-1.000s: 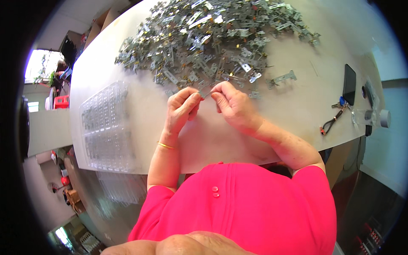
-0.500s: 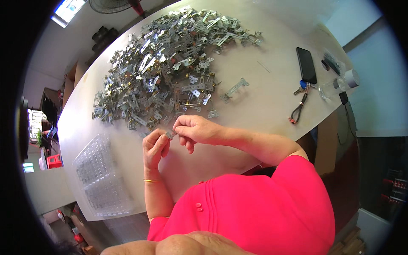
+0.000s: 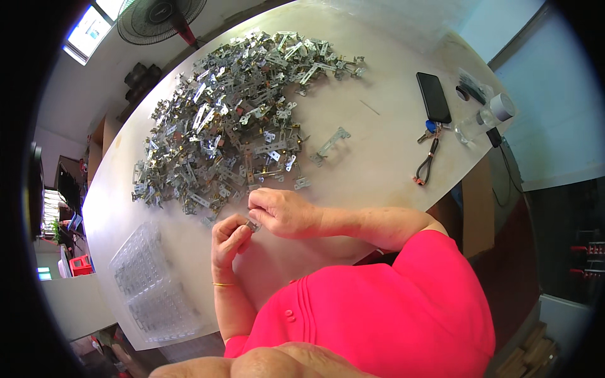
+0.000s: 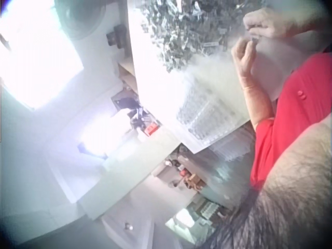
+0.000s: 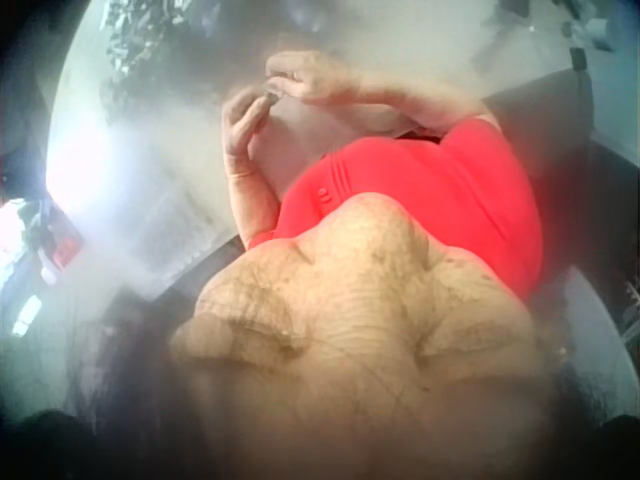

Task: Manually assemble and sort small metal hardware clips into plastic blister trays.

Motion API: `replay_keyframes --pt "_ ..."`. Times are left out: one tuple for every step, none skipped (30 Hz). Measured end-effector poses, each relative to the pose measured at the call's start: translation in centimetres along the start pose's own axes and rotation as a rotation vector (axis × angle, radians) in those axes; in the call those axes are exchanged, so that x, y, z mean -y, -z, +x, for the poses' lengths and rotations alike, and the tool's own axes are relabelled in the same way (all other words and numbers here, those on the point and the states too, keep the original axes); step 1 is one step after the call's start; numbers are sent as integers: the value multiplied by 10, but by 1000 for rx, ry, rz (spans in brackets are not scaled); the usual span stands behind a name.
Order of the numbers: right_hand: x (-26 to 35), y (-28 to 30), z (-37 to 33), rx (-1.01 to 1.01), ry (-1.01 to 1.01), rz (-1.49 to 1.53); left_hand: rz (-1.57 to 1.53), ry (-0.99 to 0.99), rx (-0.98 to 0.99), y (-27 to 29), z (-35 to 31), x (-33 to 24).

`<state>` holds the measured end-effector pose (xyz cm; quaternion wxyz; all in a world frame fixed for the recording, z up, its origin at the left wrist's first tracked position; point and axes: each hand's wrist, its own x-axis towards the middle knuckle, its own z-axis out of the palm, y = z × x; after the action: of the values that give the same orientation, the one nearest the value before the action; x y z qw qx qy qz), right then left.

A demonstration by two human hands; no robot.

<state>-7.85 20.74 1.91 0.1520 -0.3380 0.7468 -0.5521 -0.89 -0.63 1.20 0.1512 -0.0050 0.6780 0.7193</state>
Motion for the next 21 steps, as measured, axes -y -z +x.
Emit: replay_keyframes --pt "0 -2 0 -49 30 6 1 -1 2 0 0 -1" --pt "-1 -5 -1 -50 31 5 8 2 -2 0 0 -2" --pt "-2 -7 -2 -81 38 21 16 5 -8 -1 -1 -3" --pt "-3 -9 -2 -111 45 36 15 4 -9 -1 -1 -4" --pt "-5 -11 -2 -108 47 37 22 6 -12 -1 -1 -5" --pt "-8 -13 -2 -104 -13 108 29 9 -16 -1 -1 -5" --pt "-10 -15 -3 -99 -74 180 28 8 -20 -1 -2 -6" --pt "-12 -18 -3 -95 -73 180 40 1 -1 1 -1 -7" --pt "-14 -21 -4 -101 -97 264 51 -7 18 2 -1 -7" --pt "-15 -23 -5 -108 -122 347 50 -7 14 2 0 -8" --pt "-14 -25 -4 -99 -121 349 75 -18 23 3 -1 -9" --pt "-14 -25 -4 -88 -157 417 99 -29 33 2 -2 -9" --pt "-14 -25 -4 -78 -193 485 98 -28 25 0 -2 -9" --pt "-14 -20 -1 -72 -194 486 109 -12 98 -6 0 -7" --pt "-15 -13 4 -126 -168 550 120 4 168 -10 -1 -5" --pt "-14 -7 7 -181 -142 614 148 -70 164 -12 -1 2" --pt "-10 -3 6 -178 -144 617 147 -66 160 -10 -2 2" --pt "-3 2 5 -244 20 567 12 13 68 -6 -3 0" --pt "1 6 4 -310 184 513 -122 92 -25 -3 -3 -1" --pt "0 10 3 -296 295 426 -154 48 -82 -2 0 -2" --pt "-1 11 5 -296 295 428 -154 50 -83 -1 0 -1"
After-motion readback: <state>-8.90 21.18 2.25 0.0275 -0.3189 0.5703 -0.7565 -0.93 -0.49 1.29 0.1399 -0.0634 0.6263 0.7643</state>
